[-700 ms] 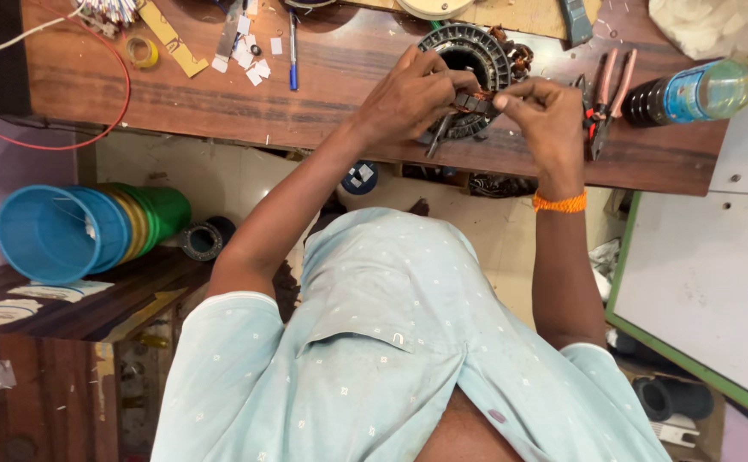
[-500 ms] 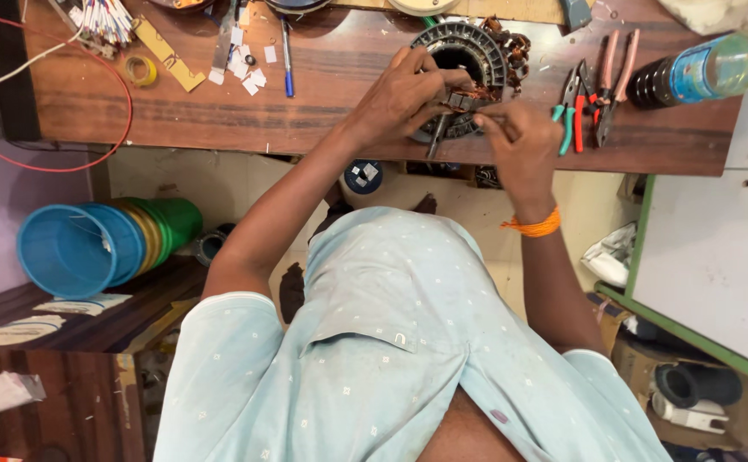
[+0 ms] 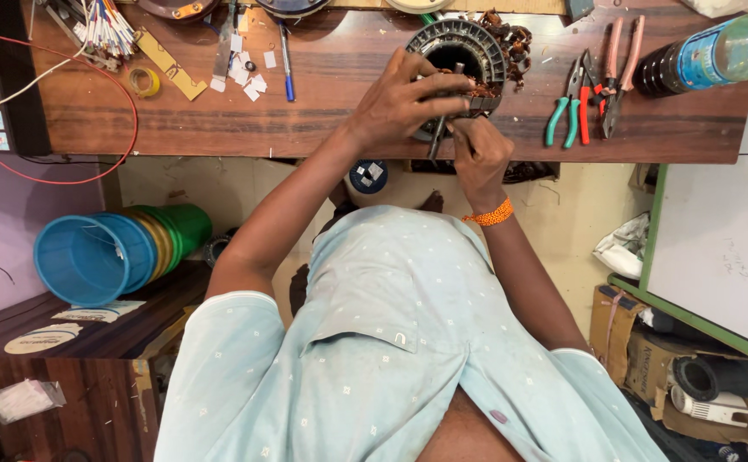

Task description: The person removes old copper windings from an electric motor stator at a workbench. They pull and pry coiled copper wire out of the stator slots by hand, use a green-handled screwdriver to loosen the windings, and work around the stator ring, with pliers and other tools on the bench.

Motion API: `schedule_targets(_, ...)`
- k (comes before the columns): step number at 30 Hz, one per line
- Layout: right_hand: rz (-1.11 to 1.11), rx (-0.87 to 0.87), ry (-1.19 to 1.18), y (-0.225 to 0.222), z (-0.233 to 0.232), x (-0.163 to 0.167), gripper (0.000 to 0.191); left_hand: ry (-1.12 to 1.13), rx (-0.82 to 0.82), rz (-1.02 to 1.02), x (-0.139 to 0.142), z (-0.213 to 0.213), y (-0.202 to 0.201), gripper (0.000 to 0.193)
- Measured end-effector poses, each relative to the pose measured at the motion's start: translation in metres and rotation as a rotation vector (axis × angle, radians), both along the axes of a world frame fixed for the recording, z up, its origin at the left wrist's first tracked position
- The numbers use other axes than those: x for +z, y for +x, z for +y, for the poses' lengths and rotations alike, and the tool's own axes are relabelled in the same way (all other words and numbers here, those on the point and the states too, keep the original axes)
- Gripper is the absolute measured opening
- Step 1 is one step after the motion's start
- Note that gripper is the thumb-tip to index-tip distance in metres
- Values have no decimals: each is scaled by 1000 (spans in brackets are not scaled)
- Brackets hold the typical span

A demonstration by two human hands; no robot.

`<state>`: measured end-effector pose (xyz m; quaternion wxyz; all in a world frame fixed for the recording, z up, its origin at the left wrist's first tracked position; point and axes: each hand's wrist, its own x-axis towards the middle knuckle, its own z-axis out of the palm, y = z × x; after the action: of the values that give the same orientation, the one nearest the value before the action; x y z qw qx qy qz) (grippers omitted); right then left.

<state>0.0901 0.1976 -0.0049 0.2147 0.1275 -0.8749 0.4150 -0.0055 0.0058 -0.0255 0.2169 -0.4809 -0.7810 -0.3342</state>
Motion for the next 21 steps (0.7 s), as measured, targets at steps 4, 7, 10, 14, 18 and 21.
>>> schedule_targets(4,-20,-8,-27,3,5,-5,6,9,36,270,-7,6,3,38)
schedule_targets(7,-96,-12,-62,13,10,4,7,60,59,324,-10,5,14,36)
schedule_targets(10,-109,39,-42,19,20,24,6,58,116,362,-8,3,21,30)
schedule_targets(14,-291,59,49,24,23,60,11,40,166,343,0,2,27,23)
schedule_targets(18,-259,170,139,13,20,89,12,183,142,81,9,6,39,18)
schedule_targets(21,-177,168,195,-16,14,96,10,390,218,-145,12,19,52,16)
